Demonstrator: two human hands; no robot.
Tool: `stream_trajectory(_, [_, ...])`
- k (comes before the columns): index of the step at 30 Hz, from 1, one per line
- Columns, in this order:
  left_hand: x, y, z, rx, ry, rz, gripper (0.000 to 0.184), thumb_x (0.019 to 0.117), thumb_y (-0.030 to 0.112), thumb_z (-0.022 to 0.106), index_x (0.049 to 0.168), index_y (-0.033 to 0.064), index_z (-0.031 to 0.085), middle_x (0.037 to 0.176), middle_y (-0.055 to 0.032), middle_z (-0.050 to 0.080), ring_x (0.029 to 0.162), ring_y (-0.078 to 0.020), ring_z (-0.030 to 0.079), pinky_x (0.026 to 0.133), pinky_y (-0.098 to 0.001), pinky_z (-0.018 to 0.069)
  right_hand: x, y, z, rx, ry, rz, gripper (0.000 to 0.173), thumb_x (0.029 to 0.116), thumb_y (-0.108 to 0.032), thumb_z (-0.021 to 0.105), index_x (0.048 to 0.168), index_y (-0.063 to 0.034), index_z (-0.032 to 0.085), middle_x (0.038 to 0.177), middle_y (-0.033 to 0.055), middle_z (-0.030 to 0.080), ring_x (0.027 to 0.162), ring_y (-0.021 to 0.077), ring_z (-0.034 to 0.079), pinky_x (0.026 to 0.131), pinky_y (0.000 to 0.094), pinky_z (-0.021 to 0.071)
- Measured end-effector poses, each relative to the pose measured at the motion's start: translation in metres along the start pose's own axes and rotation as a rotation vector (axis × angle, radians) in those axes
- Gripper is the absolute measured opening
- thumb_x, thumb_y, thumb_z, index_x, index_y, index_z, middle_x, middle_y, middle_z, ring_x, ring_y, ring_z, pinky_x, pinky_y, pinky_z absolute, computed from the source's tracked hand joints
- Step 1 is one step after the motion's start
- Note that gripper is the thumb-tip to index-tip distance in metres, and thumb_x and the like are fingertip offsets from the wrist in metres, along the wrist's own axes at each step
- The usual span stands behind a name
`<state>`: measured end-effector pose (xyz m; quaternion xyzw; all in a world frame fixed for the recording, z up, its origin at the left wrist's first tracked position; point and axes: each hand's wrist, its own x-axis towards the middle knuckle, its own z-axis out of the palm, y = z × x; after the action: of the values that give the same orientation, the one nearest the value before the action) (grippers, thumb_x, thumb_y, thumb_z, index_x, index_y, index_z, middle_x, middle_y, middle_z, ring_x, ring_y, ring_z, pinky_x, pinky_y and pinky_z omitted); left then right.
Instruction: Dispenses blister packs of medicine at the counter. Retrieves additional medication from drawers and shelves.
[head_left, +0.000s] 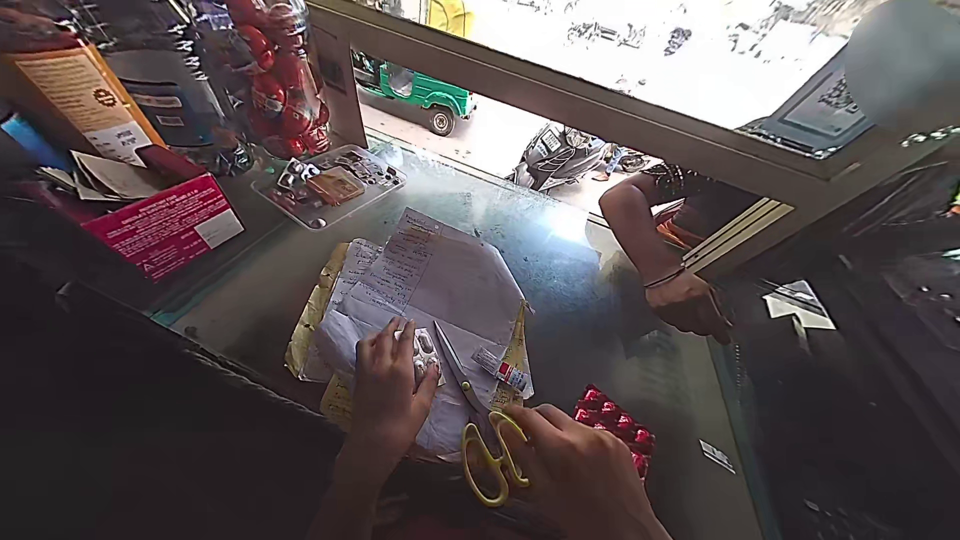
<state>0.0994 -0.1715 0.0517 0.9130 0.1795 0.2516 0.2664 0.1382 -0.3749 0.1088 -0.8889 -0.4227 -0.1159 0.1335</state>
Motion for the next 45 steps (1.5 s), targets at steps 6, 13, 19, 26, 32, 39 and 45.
stream_trajectory(6, [-0.005, -0.009, 0.000, 0.044, 0.078, 0.087, 0.055, 0.0929, 0.036, 0.057, 0.131, -0.0024, 0.066, 0.150, -0.0317, 0.048, 0.140, -0.0643, 0.031, 0.109, -0.0754, 0.0256, 0.027, 0.039, 0.029, 0.017, -0.023, 0.015, 0.023, 0.0911, -0.009, 0.069, 0.113, -0.0040, 0.076, 0.100, 0.0154, 0.075, 0.086, 0.0323, 0.074, 0.069, 0.0434, 0.0587])
stream_trajectory(13, [-0.009, -0.002, -0.005, -0.114, 0.026, 0.272, 0.045, 0.0978, 0.030, 0.055, 0.124, -0.0034, 0.069, 0.137, -0.0246, 0.062, 0.137, -0.0591, 0.040, 0.114, -0.0647, 0.0282, 0.008, 0.132, -0.038, -0.065, -0.196, 0.682, 0.018, 0.0944, -0.013, 0.071, 0.111, -0.0089, 0.077, 0.103, 0.0193, 0.074, 0.099, 0.0417, 0.070, 0.080, 0.0627, 0.0521])
stream_trajectory(19, [-0.007, 0.014, 0.005, -0.183, -0.064, 0.372, 0.037, 0.0985, 0.025, 0.055, 0.118, -0.0004, 0.073, 0.125, -0.0176, 0.071, 0.132, -0.0530, 0.051, 0.112, -0.0653, 0.0310, -0.045, 0.185, -0.067, -0.079, -0.050, 0.952, 0.020, 0.0946, -0.015, 0.074, 0.113, -0.0092, 0.079, 0.105, 0.0201, 0.075, 0.100, 0.0418, 0.070, 0.085, 0.0641, 0.0511])
stream_trajectory(26, [-0.006, 0.026, 0.017, -0.226, -0.206, 0.571, 0.033, 0.0981, 0.025, 0.054, 0.114, 0.0069, 0.076, 0.118, -0.0091, 0.075, 0.122, -0.0377, 0.064, 0.107, -0.0591, 0.0428, -0.074, 0.182, -0.058, 0.082, -0.273, 0.888, 0.021, 0.0985, -0.015, 0.069, 0.114, -0.0037, 0.077, 0.108, 0.0188, 0.075, 0.103, 0.0361, 0.070, 0.095, 0.0576, 0.0499])
stream_trajectory(32, [-0.024, 0.053, 0.038, -0.259, -0.282, 0.776, 0.027, 0.0991, 0.028, 0.054, 0.110, 0.0170, 0.077, 0.115, 0.0026, 0.076, 0.124, -0.0223, 0.065, 0.111, -0.0455, 0.0437, -0.056, 0.173, -0.052, -0.042, 0.121, 0.643, 0.017, 0.0970, -0.010, 0.069, 0.108, -0.0010, 0.078, 0.103, 0.0214, 0.074, 0.093, 0.0410, 0.072, 0.081, 0.0617, 0.0552])
stream_trajectory(39, [-0.037, 0.056, 0.039, -0.330, -0.353, 0.784, 0.025, 0.0989, 0.027, 0.057, 0.107, 0.0146, 0.077, 0.114, 0.0005, 0.077, 0.125, -0.0247, 0.064, 0.109, -0.0421, 0.0450, -0.038, 0.119, -0.037, 0.169, -0.464, 0.546, 0.063, 0.0919, -0.027, 0.077, 0.144, -0.0002, 0.056, 0.134, 0.0242, 0.059, 0.122, 0.0402, 0.058, 0.098, 0.0550, 0.0482])
stream_trajectory(45, [-0.041, 0.060, 0.033, -0.452, -0.327, 0.570, 0.044, 0.0958, 0.036, 0.063, 0.124, 0.0029, 0.071, 0.126, -0.0112, 0.072, 0.125, -0.0227, 0.064, 0.105, -0.0351, 0.0497, -0.043, 0.109, -0.028, 0.463, 0.004, 0.358, 0.028, 0.0910, -0.017, 0.072, 0.113, 0.0004, 0.069, 0.100, 0.0132, 0.069, 0.083, 0.0149, 0.068, 0.074, 0.0267, 0.0558])
